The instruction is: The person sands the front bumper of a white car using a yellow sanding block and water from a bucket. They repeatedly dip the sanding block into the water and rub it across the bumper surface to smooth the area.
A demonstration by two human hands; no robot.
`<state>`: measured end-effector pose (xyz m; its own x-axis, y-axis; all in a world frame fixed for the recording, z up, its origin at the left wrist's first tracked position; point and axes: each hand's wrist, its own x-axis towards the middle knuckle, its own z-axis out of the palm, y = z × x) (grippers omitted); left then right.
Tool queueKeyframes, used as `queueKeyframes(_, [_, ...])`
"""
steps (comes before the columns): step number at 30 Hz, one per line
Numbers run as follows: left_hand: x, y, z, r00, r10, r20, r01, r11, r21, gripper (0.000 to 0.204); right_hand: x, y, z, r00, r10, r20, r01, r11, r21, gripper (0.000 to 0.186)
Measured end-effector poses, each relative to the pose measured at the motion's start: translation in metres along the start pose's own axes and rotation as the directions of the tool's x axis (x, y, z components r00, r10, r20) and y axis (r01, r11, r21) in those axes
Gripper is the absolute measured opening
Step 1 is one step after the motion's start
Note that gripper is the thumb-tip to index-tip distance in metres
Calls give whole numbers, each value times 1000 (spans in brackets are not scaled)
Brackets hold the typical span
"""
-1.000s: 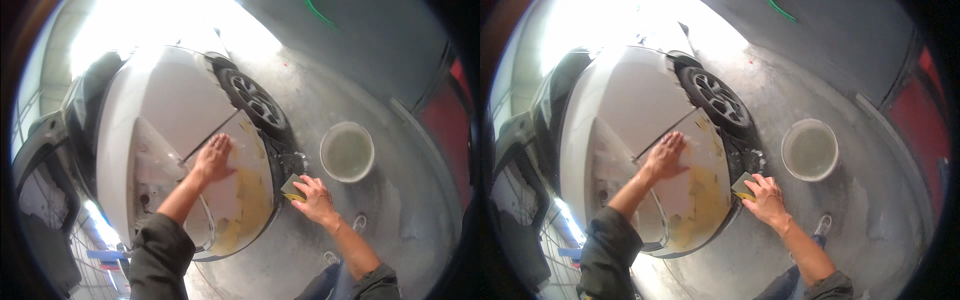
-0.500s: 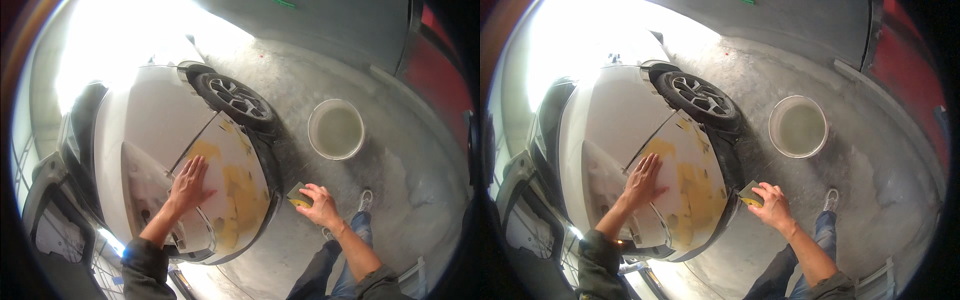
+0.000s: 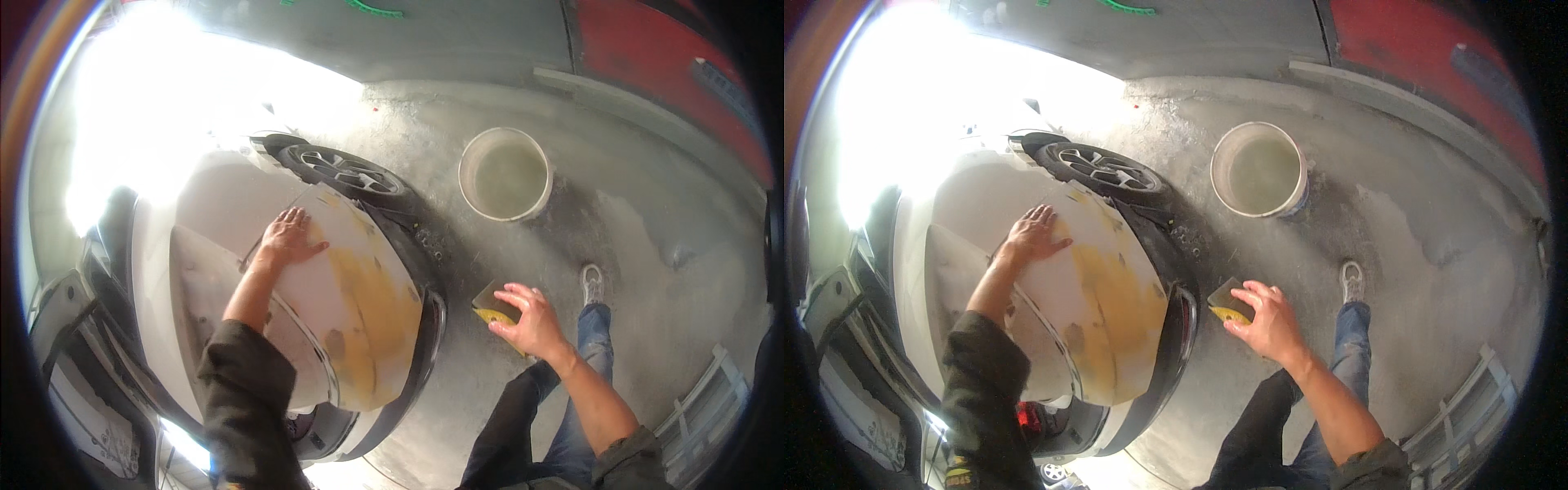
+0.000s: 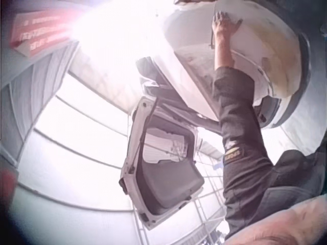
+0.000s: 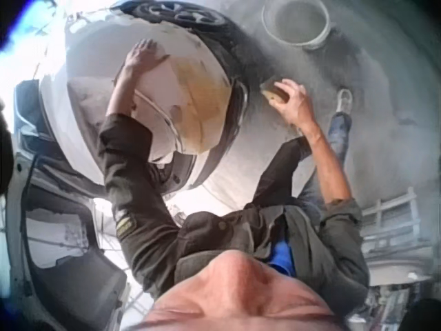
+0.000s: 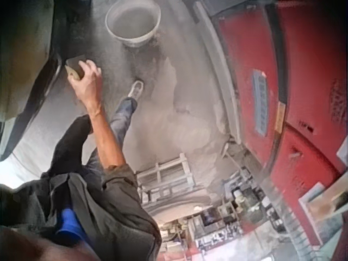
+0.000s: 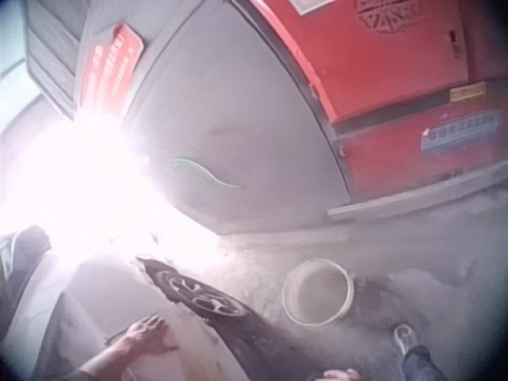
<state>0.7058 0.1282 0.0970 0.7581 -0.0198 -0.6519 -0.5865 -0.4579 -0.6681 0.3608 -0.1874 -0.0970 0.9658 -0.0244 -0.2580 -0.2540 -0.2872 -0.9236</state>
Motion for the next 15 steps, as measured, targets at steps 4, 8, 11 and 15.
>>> queueKeyframes(4, [-57,-1,-19,996,42,-80,-46,997,-58,98,-18,-12,25,998,20,-59,-16,998,68,59])
queueKeyframes(8, [-101,3,-8,984,71,-161,-88,991,-102,99,-31,-28,50,998,1,-63,8,988,157,60])
queueKeyframes(11, [-119,8,-1,978,101,-181,-113,992,-58,100,-38,-31,55,997,34,-67,-21,982,188,60])
queueKeyframes(15, [-98,17,0,981,90,-170,-98,994,-44,101,-40,-16,67,996,48,-75,-31,977,210,61])
